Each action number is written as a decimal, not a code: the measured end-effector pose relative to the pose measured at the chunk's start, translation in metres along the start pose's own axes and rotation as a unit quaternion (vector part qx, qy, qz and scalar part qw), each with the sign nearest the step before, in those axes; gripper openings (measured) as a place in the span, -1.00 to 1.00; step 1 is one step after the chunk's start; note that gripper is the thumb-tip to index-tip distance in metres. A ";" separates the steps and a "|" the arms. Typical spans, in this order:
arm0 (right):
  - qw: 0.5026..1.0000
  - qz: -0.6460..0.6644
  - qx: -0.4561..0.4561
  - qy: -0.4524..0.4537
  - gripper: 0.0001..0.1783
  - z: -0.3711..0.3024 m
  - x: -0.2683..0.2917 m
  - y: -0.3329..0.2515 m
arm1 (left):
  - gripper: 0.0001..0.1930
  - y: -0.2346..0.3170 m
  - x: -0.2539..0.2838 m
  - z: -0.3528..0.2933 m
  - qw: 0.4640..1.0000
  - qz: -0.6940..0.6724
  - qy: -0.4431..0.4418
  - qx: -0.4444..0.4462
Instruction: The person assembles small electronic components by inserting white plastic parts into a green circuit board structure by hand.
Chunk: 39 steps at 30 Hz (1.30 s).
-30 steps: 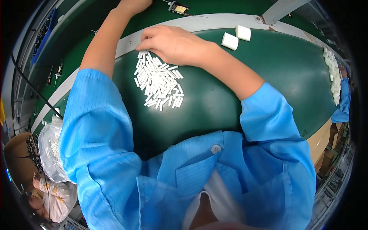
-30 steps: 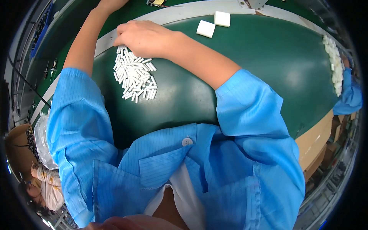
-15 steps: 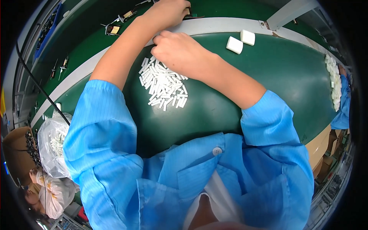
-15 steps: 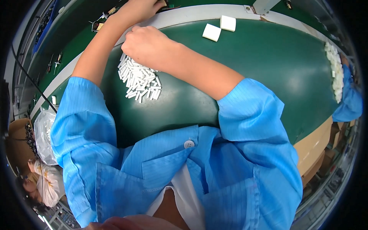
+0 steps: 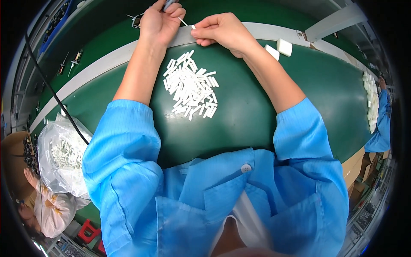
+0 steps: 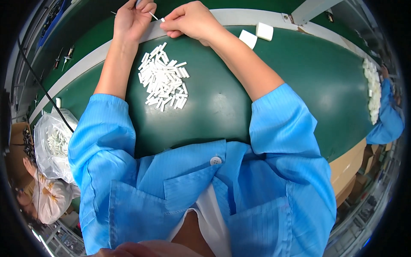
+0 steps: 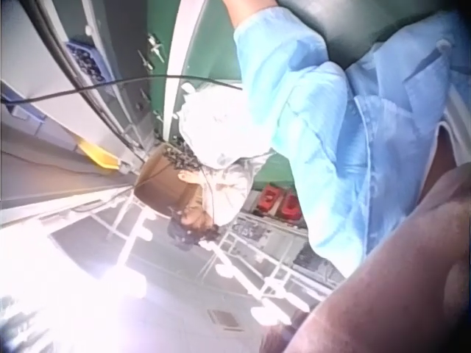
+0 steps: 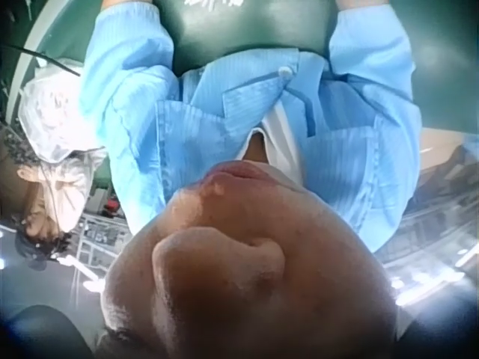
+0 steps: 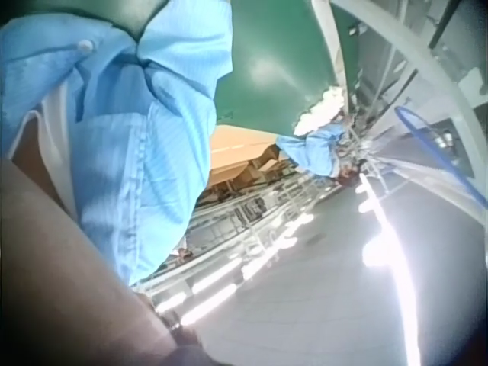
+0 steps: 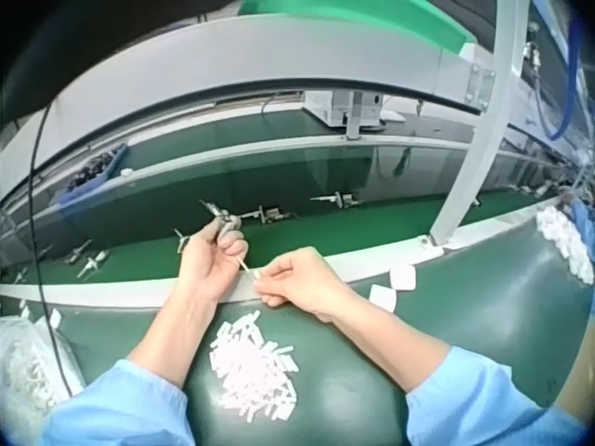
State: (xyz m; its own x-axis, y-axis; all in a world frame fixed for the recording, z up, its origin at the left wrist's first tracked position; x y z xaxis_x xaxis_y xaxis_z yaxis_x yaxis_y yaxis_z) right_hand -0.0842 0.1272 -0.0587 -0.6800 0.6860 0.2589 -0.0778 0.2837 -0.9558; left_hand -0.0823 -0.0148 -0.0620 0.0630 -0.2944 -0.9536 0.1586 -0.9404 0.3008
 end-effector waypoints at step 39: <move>0.854 -0.406 0.324 -0.011 -0.75 -0.042 -0.046 -0.058 | -0.73 0.099 -0.036 0.081 0.578 0.743 -0.330 -0.064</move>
State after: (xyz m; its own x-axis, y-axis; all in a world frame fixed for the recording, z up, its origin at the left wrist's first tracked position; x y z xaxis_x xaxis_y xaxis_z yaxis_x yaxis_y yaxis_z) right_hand -0.0174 0.1076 -0.0096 -0.2231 0.4254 0.8771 -0.9130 0.2240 -0.3409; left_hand -0.1485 -0.1110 0.0015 -0.1594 -0.8022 0.5754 0.4862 0.4435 0.7529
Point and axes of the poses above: each hand's wrist, its own z-axis towards the middle knuckle, its own x-axis out of the back of the hand, y = z × x, the point moved 9 cm from there along z, towards the middle knuckle, and after that the axes turned 7 degrees about -z, right-handed, at the moved point
